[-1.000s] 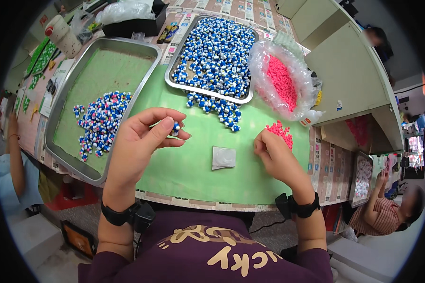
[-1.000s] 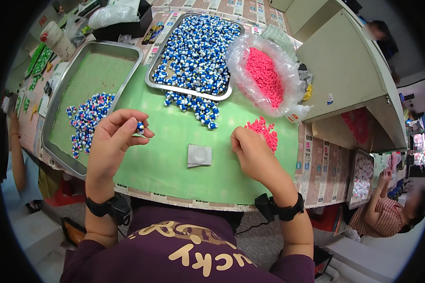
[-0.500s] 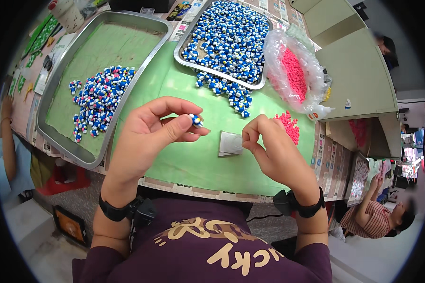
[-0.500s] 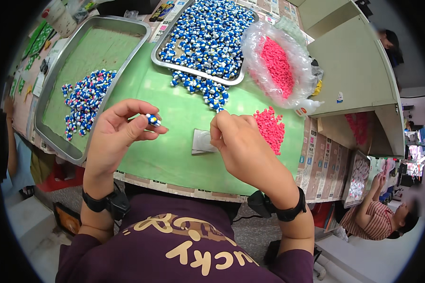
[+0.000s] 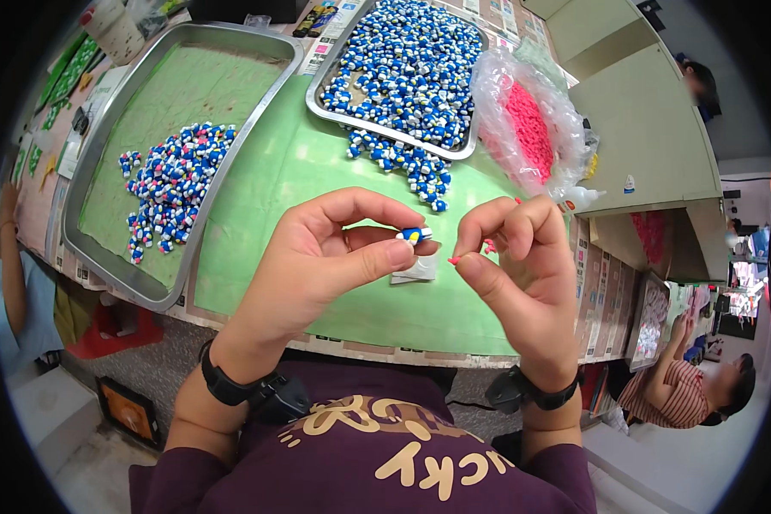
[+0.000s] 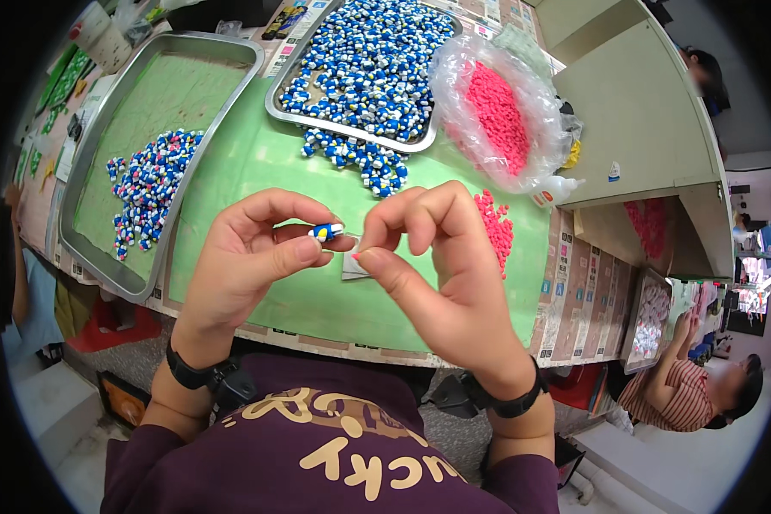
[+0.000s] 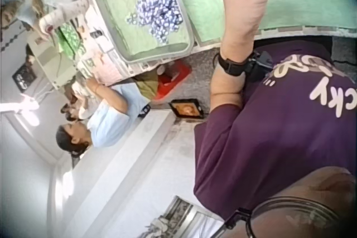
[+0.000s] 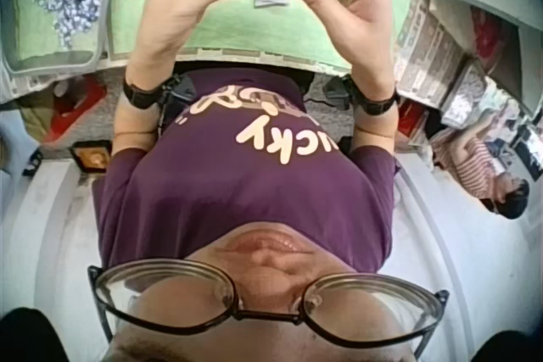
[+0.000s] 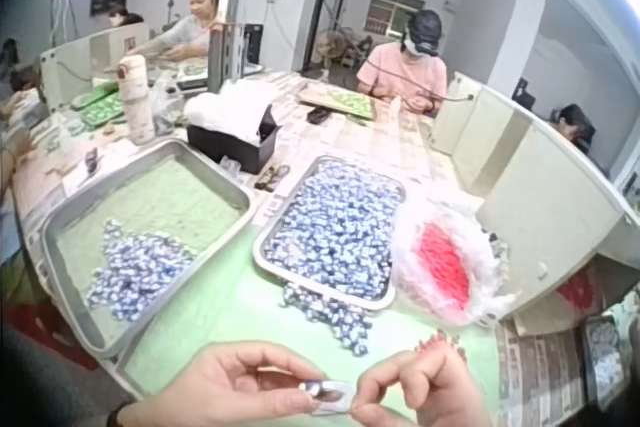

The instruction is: The person repeatedly picks up a small blue and white capsule and a pink bead from a table, inserts the bead into the capsule, and places the assembled item into a metal tray. The process is performed one at a time by hand.

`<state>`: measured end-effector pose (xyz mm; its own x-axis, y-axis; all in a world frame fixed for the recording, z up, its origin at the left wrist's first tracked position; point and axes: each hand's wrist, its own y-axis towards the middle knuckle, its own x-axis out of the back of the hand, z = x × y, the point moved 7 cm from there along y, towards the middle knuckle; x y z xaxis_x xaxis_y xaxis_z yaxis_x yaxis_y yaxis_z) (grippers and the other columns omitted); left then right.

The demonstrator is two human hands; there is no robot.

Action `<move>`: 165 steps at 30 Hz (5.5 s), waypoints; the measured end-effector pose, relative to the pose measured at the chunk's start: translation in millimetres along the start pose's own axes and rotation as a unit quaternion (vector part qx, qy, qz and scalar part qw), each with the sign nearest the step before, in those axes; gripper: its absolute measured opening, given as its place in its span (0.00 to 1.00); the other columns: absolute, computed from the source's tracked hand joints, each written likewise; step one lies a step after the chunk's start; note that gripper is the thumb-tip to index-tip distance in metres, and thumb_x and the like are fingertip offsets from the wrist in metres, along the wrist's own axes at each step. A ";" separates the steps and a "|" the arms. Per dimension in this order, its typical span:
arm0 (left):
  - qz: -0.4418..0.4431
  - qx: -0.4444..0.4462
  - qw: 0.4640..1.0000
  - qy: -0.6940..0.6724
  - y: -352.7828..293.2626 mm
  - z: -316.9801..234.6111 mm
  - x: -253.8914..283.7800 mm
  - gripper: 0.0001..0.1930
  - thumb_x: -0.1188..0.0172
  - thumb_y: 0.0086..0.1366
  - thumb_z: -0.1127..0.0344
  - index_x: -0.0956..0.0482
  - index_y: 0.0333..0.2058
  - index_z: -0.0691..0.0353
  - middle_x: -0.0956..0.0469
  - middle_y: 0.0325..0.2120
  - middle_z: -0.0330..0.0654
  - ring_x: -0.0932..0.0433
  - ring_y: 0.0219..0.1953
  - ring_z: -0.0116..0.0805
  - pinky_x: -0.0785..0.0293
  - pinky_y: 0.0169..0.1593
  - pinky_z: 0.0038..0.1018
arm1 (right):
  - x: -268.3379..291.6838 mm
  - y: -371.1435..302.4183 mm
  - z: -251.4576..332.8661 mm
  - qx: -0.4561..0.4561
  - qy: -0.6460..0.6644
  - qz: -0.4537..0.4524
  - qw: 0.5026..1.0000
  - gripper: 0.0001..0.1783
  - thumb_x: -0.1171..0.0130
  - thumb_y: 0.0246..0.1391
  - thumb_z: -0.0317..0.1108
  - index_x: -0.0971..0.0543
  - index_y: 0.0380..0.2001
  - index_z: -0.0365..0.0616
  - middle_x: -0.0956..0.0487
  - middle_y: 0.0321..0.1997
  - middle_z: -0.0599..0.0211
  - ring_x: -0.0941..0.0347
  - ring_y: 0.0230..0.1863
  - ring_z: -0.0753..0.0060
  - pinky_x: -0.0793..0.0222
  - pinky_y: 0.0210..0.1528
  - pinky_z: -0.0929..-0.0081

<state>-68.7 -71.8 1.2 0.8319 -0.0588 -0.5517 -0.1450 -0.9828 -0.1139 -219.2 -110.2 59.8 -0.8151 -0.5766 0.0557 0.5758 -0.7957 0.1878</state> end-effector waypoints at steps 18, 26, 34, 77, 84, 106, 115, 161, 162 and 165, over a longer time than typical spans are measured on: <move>-0.029 -0.115 0.993 0.028 0.8 -9.9 -12.0 0.09 0.37 0.59 0.82 0.23 0.38 0.67 0.22 0.38 0.44 0.22 0.41 0.29 0.23 0.45 0.23 | -14.7 -4.3 12.5 0.166 -0.200 -0.095 0.961 0.17 0.41 0.51 0.14 0.38 0.32 0.43 0.29 0.36 0.59 0.32 0.33 0.72 0.36 0.35 0.77; -0.038 -0.223 0.953 0.203 -8.3 -26.2 -15.8 0.11 0.33 0.53 0.85 0.20 0.34 0.66 0.21 0.35 0.45 0.21 0.38 0.30 0.24 0.42 0.24 | -8.8 -5.7 2.5 0.107 -0.170 -0.115 0.973 0.19 0.35 0.48 0.17 0.37 0.32 0.43 0.33 0.32 0.65 0.36 0.33 0.71 0.38 0.37 0.75; -0.008 -0.276 0.923 0.268 -12.6 -44.1 -7.0 0.11 0.35 0.52 0.86 0.22 0.33 0.67 0.23 0.33 0.44 0.21 0.34 0.28 0.19 0.36 0.21 | 38.5 -5.6 -4.5 0.032 -0.095 -0.081 0.992 0.23 0.33 0.46 0.17 0.39 0.31 0.47 0.33 0.34 0.70 0.36 0.36 0.78 0.36 0.41 0.80; 0.005 -0.119 0.902 0.415 35.5 -21.8 15.5 0.06 0.37 0.59 0.75 0.20 0.37 0.65 0.25 0.36 0.41 0.22 0.34 0.30 0.24 0.38 0.25 | 43.1 -10.2 -24.2 0.046 -0.312 -0.032 0.948 0.14 0.37 0.45 0.15 0.31 0.29 0.43 0.24 0.29 0.66 0.27 0.33 0.66 0.36 0.41 0.69; 0.141 0.032 0.986 0.084 14.2 2.4 -25.9 0.06 0.38 0.65 0.71 0.19 0.39 0.67 0.25 0.37 0.40 0.23 0.32 0.26 0.24 0.34 0.19 | 5.0 -10.2 14.9 0.123 -0.232 0.008 0.965 0.17 0.33 0.45 0.16 0.31 0.28 0.44 0.21 0.33 0.62 0.26 0.34 0.69 0.32 0.38 0.75; -0.065 -0.342 0.849 0.398 -7.7 -34.6 -39.5 0.06 0.33 0.56 0.78 0.18 0.33 0.65 0.25 0.31 0.42 0.24 0.29 0.32 0.27 0.29 0.24 | 0.1 -13.3 -19.0 -0.064 0.167 -0.099 0.979 0.14 0.43 0.57 0.17 0.37 0.28 0.45 0.26 0.41 0.62 0.31 0.41 0.80 0.32 0.45 0.79; -0.078 -0.212 0.922 0.316 0.9 -18.4 -14.8 0.08 0.40 0.60 0.80 0.18 0.39 0.66 0.24 0.37 0.42 0.22 0.35 0.29 0.23 0.37 0.23 | 0.9 1.6 0.7 0.087 -0.249 0.017 0.964 0.15 0.42 0.43 0.13 0.37 0.22 0.41 0.25 0.33 0.61 0.30 0.34 0.65 0.34 0.39 0.73; -0.027 -0.333 0.884 0.326 -8.5 -37.1 -13.6 0.10 0.36 0.55 0.85 0.21 0.36 0.67 0.21 0.37 0.47 0.19 0.36 0.30 0.20 0.37 0.21 | 15.9 8.4 0.4 0.063 -0.131 -0.069 0.987 0.17 0.33 0.48 0.20 0.34 0.30 0.44 0.29 0.34 0.66 0.31 0.37 0.73 0.35 0.44 0.75; -0.061 -0.337 0.879 0.333 -14.8 -42.7 -3.2 0.10 0.36 0.55 0.85 0.22 0.35 0.66 0.21 0.36 0.47 0.20 0.36 0.29 0.20 0.36 0.21 | 29.2 8.6 -2.0 0.066 -0.160 -0.068 0.983 0.18 0.32 0.46 0.21 0.34 0.29 0.44 0.30 0.35 0.67 0.31 0.39 0.73 0.35 0.45 0.76; -0.176 -0.366 0.850 0.334 -34.7 -70.1 49.1 0.10 0.38 0.56 0.85 0.23 0.35 0.65 0.22 0.35 0.44 0.21 0.35 0.26 0.23 0.35 0.19 | 83.0 3.6 -9.6 0.028 -0.265 -0.162 0.950 0.12 0.37 0.49 0.20 0.32 0.27 0.39 0.26 0.29 0.68 0.29 0.34 0.73 0.32 0.41 0.74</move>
<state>14.7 -52.8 36.0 0.9088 0.4161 0.0313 0.3448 -0.7911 0.5053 -284.2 -162.7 55.6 -0.8757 -0.1166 0.4686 0.2961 -0.8963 0.3302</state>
